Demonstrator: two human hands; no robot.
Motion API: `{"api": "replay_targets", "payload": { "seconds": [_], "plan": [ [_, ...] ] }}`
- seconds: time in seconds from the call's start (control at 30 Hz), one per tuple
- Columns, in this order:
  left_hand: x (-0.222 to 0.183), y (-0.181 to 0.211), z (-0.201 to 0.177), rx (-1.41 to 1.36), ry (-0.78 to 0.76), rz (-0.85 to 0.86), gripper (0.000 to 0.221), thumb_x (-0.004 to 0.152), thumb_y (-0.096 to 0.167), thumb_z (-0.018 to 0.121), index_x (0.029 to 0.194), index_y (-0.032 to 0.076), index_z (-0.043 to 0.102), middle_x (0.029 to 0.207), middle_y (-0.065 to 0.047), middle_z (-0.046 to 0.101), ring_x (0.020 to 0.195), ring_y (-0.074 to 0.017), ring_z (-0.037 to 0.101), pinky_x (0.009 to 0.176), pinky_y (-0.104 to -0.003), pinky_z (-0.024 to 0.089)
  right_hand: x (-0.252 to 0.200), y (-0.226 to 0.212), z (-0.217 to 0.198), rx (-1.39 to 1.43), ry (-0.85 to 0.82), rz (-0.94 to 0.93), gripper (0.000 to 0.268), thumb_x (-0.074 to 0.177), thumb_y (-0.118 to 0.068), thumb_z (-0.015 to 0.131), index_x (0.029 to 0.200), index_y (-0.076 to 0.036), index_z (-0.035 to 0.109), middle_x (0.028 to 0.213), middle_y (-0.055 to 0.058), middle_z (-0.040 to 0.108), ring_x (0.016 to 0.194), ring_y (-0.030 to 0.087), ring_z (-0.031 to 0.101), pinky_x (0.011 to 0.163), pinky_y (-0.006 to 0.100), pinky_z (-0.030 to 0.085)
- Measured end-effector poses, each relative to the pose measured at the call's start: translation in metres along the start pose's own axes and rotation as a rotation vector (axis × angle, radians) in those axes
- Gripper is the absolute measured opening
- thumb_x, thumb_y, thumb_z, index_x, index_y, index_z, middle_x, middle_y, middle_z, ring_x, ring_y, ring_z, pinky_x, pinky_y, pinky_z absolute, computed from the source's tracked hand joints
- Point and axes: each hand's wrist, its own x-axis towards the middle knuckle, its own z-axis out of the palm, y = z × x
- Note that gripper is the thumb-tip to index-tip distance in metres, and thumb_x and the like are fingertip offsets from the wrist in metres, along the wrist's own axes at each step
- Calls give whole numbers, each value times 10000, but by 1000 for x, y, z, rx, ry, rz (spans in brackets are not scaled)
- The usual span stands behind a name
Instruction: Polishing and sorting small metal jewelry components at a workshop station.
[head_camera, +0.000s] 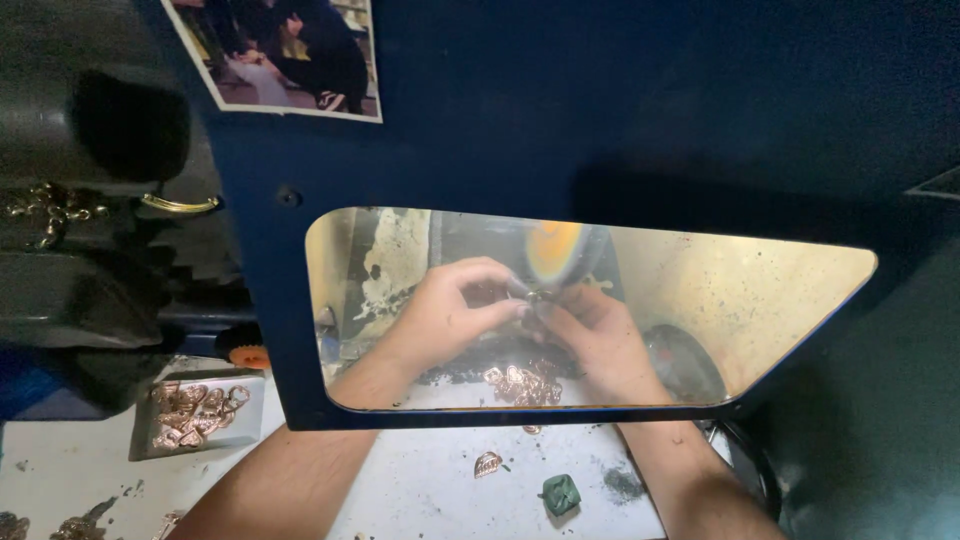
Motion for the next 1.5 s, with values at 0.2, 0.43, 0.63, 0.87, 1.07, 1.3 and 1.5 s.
{"api": "replay_targets", "payload": {
  "seconds": [0.2,0.43,0.63,0.87,1.07,1.3,1.5],
  "plan": [
    [-2,7,6,56,36,27,185,911,255,753,1010,101,780,989,-57,786,960,-196,734,857,-339,590,-12,-23,22,327,107,76,206,935,-97,697,1012,88,652,881,167,651,829,255,677,833,453,639],
    [-3,5,13,64,151,134,130,907,171,741,995,78,767,902,-59,767,860,-217,747,764,-325,603,1,6,24,477,112,105,94,995,-81,615,967,-1,574,882,77,585,859,224,649,868,394,580],
    [-5,2,9,90,207,188,110,897,138,738,968,56,754,858,-89,747,792,-249,744,709,-339,609,8,15,36,635,130,85,123,1004,-30,580,898,-47,521,847,70,587,834,227,655,799,332,577],
    [-5,8,6,67,185,202,122,902,105,722,982,17,748,887,-127,748,800,-285,746,717,-363,611,3,8,41,658,138,16,162,983,-3,608,864,-69,521,837,52,586,825,224,641,761,310,540],
    [-5,11,-4,41,131,227,134,891,129,744,974,25,747,881,-124,749,811,-283,743,726,-373,612,-4,1,34,378,148,-107,114,933,-15,683,868,-28,590,805,105,637,812,221,673,707,330,575],
    [-7,5,3,87,29,180,117,880,150,752,923,42,742,814,-108,748,789,-247,731,715,-352,600,-12,-8,28,337,131,-55,160,941,-49,698,1022,83,656,870,194,664,824,281,678,789,478,618],
    [-4,14,12,-23,129,153,137,911,154,717,967,33,750,816,-112,742,784,-226,733,724,-343,599,1,12,30,539,169,-29,81,958,-4,660,928,19,588,822,107,593,792,270,664,774,427,582]
  ]
}}
